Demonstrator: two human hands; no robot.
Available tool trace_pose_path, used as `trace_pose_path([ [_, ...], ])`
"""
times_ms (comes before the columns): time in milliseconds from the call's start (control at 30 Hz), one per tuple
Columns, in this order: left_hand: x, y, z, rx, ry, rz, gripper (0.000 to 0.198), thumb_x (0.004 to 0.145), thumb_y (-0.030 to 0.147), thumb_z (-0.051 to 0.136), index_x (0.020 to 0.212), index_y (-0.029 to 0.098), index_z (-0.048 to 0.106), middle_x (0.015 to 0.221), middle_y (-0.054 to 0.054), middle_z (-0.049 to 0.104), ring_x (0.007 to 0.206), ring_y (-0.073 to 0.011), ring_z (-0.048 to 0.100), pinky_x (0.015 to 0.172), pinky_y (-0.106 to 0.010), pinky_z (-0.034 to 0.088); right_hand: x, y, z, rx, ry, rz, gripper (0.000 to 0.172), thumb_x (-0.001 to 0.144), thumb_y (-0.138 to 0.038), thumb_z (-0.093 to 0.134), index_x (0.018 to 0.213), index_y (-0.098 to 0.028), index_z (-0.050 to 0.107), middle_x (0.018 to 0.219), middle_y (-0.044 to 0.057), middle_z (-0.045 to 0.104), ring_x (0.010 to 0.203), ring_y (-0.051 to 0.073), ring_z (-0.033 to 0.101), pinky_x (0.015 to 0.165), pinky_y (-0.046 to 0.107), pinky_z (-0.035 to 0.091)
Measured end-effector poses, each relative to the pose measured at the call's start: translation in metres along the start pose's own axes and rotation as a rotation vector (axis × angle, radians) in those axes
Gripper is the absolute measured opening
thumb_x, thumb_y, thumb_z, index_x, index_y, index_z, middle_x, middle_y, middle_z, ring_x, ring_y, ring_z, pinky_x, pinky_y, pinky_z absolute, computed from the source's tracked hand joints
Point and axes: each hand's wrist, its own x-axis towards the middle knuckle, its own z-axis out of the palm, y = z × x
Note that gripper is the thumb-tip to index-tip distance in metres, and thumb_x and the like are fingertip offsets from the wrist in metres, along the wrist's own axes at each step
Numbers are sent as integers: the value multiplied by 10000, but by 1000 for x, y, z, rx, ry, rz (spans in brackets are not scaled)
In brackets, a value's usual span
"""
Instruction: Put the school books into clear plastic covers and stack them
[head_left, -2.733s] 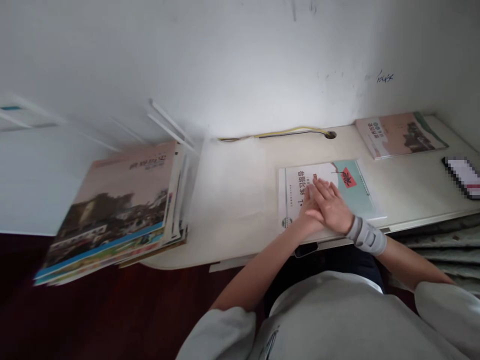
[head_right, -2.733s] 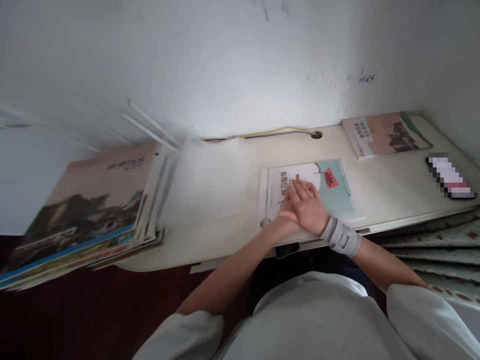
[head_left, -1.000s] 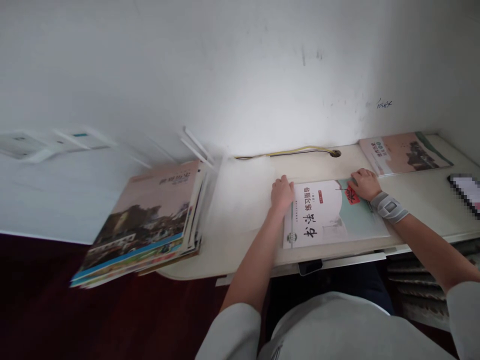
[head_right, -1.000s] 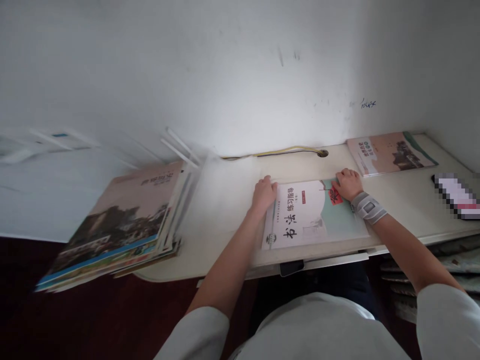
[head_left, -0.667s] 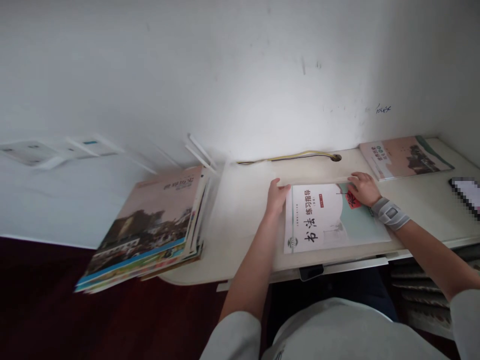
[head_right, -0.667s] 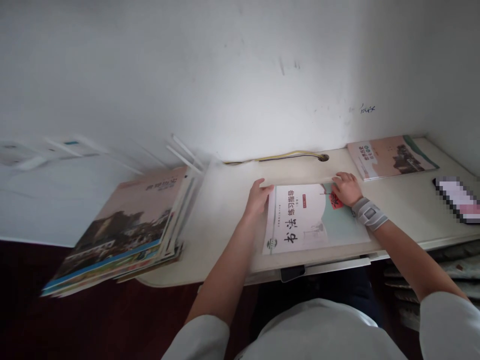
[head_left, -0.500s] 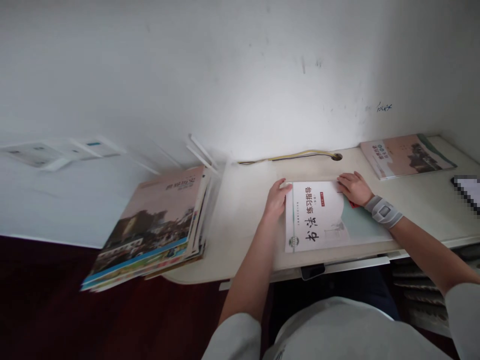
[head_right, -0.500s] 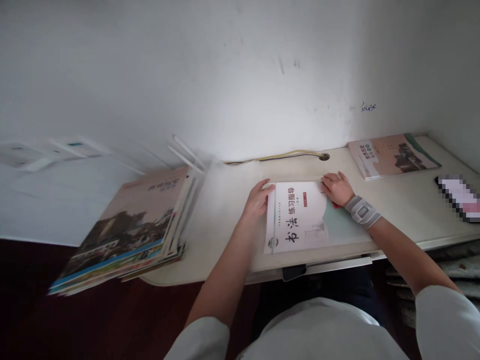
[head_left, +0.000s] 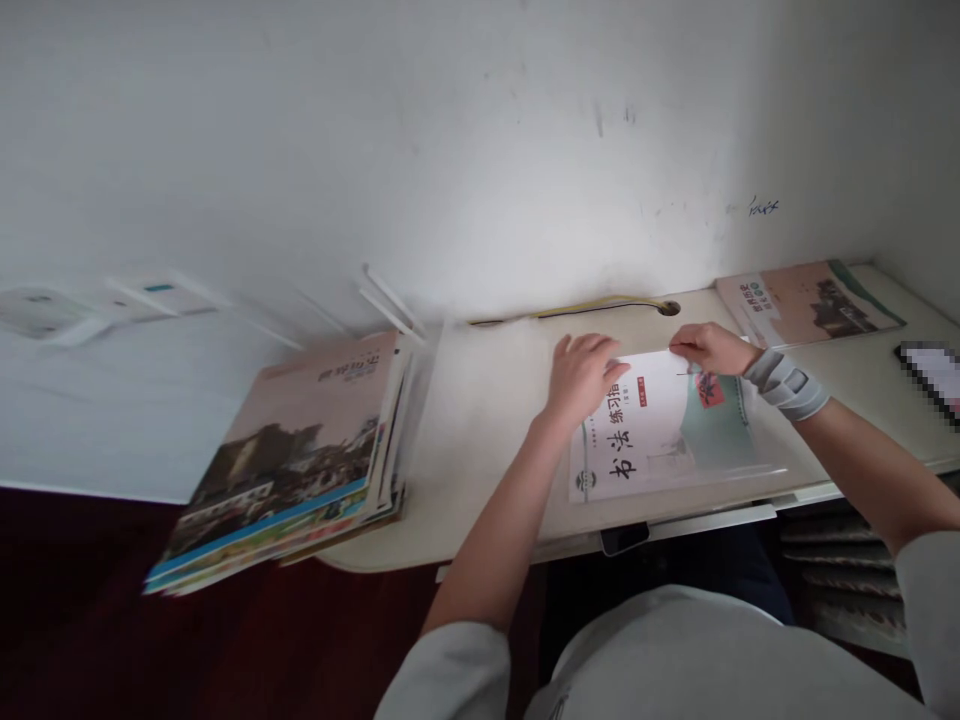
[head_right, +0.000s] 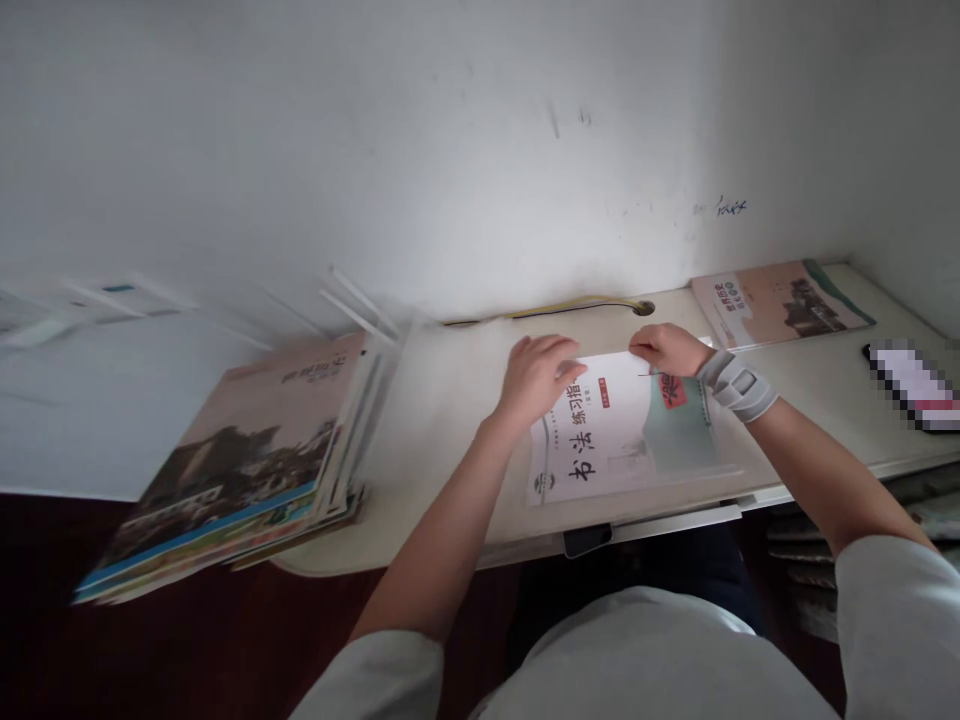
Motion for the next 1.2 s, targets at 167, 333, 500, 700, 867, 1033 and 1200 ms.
trace_pose_path([
  [167,31,6,-4,-185,-334,-102,111,815,245,578,784,199,674,751,-34,664,747,-190,611,754,-328,438,-3,-1,-15,-47,-66,128,312,867,-348,415,784,-164,653,718,50,638,646,143,532,641,266,381],
  [333,34,-51,-4,-500,-467,-412,92,695,206,662,608,178,662,625,-28,645,678,-178,605,682,-292,440,-26,46,-21,143,-59,348,370,798,-495,493,777,-162,653,703,29,637,654,144,543,629,262,412],
  [500,12,-81,18,-648,-385,-741,113,734,267,614,698,162,641,692,-63,681,678,-186,640,617,-297,491,-41,79,5,83,68,724,340,812,-409,505,929,-130,659,743,54,672,655,155,583,626,281,451],
  [700,11,-83,40,-351,-365,-737,161,687,261,667,580,170,590,590,-67,607,741,-266,638,684,-383,494,-39,64,30,-249,54,874,290,820,-376,528,932,-145,664,923,129,676,897,248,605,794,376,417],
  [867,11,-72,40,-101,-291,-651,72,711,239,647,672,185,620,902,-127,629,1050,-342,546,884,-466,416,-38,46,35,-602,32,686,305,888,-317,429,1035,-155,641,1098,171,610,994,288,552,798,398,382],
  [1033,13,-55,43,73,-320,-417,189,837,253,480,827,185,657,1029,-140,600,983,-291,560,830,-413,434,-21,29,48,-448,-99,278,329,929,-291,368,1045,-171,652,1057,126,618,924,223,546,789,328,371],
  [1200,19,-54,48,41,-386,-365,200,837,267,490,755,203,661,868,-80,637,835,-220,582,782,-335,434,-7,23,52,-428,-124,263,360,936,-308,360,1024,-156,674,987,130,614,880,217,535,757,317,365],
])
